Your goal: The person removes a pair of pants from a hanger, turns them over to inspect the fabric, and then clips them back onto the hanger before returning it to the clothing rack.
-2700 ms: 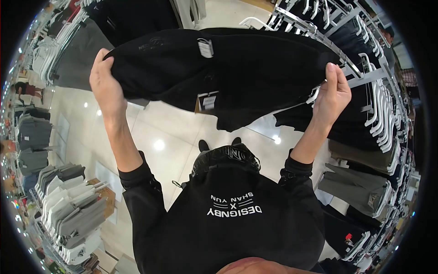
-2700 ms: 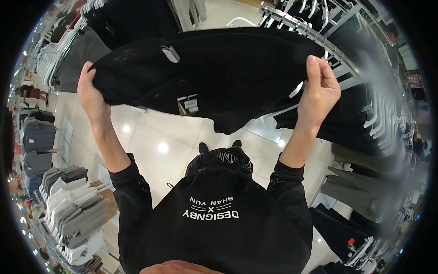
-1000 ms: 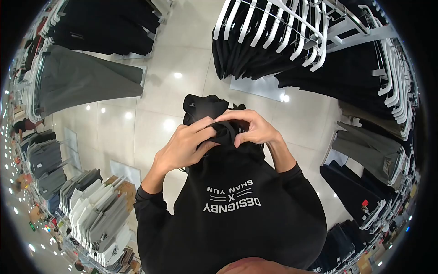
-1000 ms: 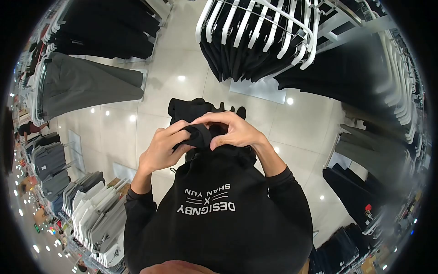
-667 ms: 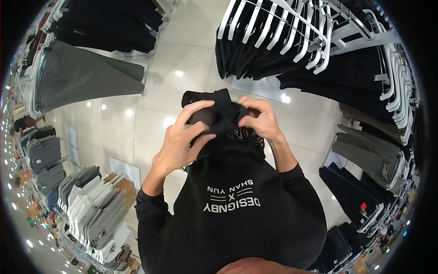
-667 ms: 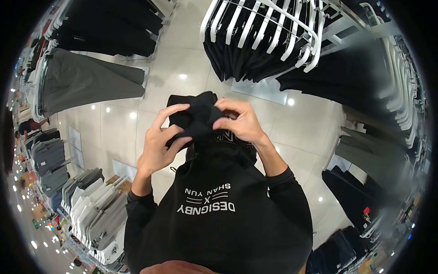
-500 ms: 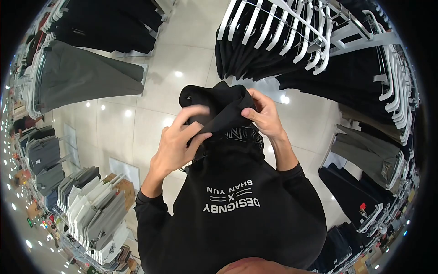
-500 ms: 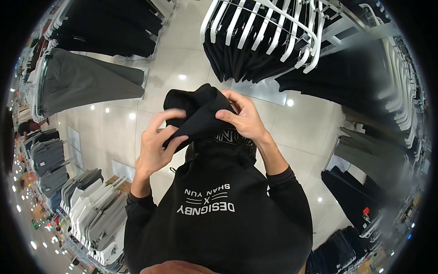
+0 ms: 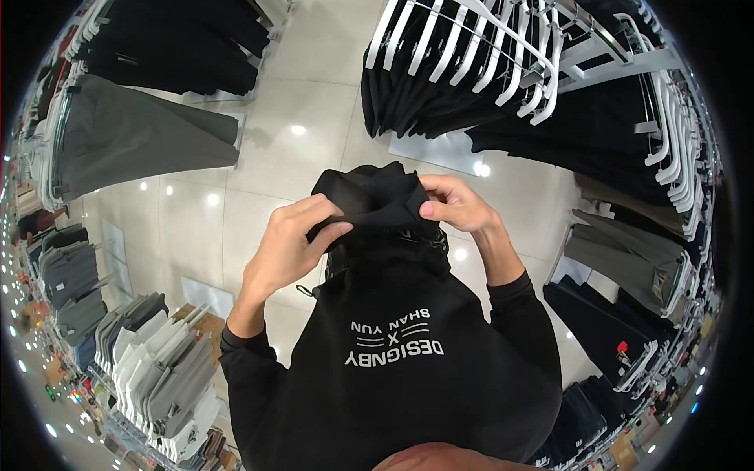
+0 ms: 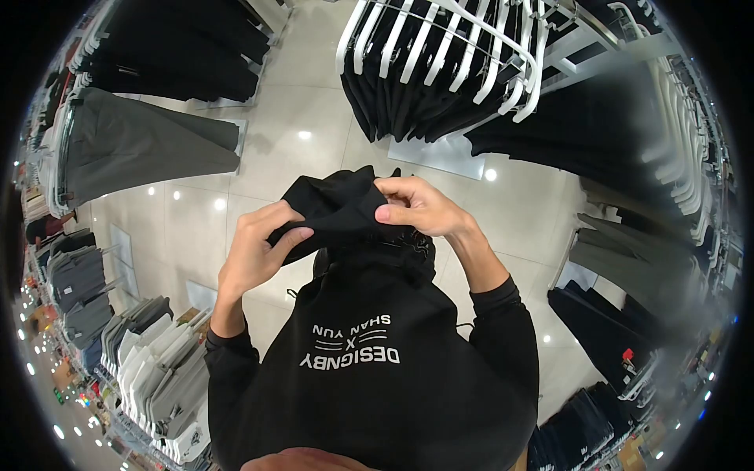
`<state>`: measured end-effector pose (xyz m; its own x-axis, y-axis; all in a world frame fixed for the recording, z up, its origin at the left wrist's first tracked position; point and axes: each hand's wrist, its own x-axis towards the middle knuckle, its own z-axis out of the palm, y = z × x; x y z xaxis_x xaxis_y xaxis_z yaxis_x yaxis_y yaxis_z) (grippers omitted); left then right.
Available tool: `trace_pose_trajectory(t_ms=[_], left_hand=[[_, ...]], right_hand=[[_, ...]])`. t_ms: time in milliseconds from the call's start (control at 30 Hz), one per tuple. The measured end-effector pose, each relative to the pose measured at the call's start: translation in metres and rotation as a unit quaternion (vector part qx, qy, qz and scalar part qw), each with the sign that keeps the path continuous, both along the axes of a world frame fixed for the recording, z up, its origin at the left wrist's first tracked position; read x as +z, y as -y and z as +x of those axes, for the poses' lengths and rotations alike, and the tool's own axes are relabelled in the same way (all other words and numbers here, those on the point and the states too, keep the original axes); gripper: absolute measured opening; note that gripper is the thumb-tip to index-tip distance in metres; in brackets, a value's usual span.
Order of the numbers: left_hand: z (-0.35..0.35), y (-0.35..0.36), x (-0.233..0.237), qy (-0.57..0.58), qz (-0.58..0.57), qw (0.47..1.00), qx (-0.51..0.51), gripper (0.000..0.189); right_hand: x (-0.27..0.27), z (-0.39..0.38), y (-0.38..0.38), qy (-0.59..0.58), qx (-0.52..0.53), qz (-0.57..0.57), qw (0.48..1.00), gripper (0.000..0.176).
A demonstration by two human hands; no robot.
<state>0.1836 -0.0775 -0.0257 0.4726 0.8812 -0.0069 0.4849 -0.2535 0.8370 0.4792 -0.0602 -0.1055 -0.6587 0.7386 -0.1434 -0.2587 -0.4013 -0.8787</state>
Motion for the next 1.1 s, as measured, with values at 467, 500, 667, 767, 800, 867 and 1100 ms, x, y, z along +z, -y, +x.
trace_pose_trajectory(t_ms=[467, 500, 667, 767, 800, 867, 1100], left_hand=[[0.017, 0.011, 0.004, -0.036, 0.069, 0.997, -0.022, 0.019], [0.023, 0.011, 0.007, -0.035, 0.096, 0.995, -0.022, 0.019], [0.039, 0.004, 0.002, -0.052, 0.201, 0.977, -0.054, 0.026], [0.042, 0.005, -0.007, -0.021, 0.223, 0.975, 0.002, 0.027], [0.042, 0.006, -0.004, -0.047, 0.222, 0.973, 0.036, 0.029], [0.041, 0.004, -0.004, -0.039, 0.223, 0.972, 0.064, 0.028], [0.039, -0.013, 0.007, -0.019, 0.124, 0.99, -0.062, 0.019]], right_hand=[[0.017, -0.038, -0.01, 0.253, -0.338, 0.333, 0.843, 0.013], [0.016, -0.041, -0.009, 0.243, -0.339, 0.354, 0.837, 0.014], [0.019, -0.046, 0.002, 0.237, -0.274, 0.406, 0.839, 0.024], [0.017, -0.043, 0.005, 0.205, -0.24, 0.378, 0.871, 0.024], [0.018, -0.041, 0.006, 0.195, -0.232, 0.363, 0.881, 0.023], [0.022, -0.037, 0.005, 0.172, -0.207, 0.345, 0.899, 0.022], [0.027, -0.026, 0.001, 0.193, -0.157, 0.369, 0.896, 0.021]])
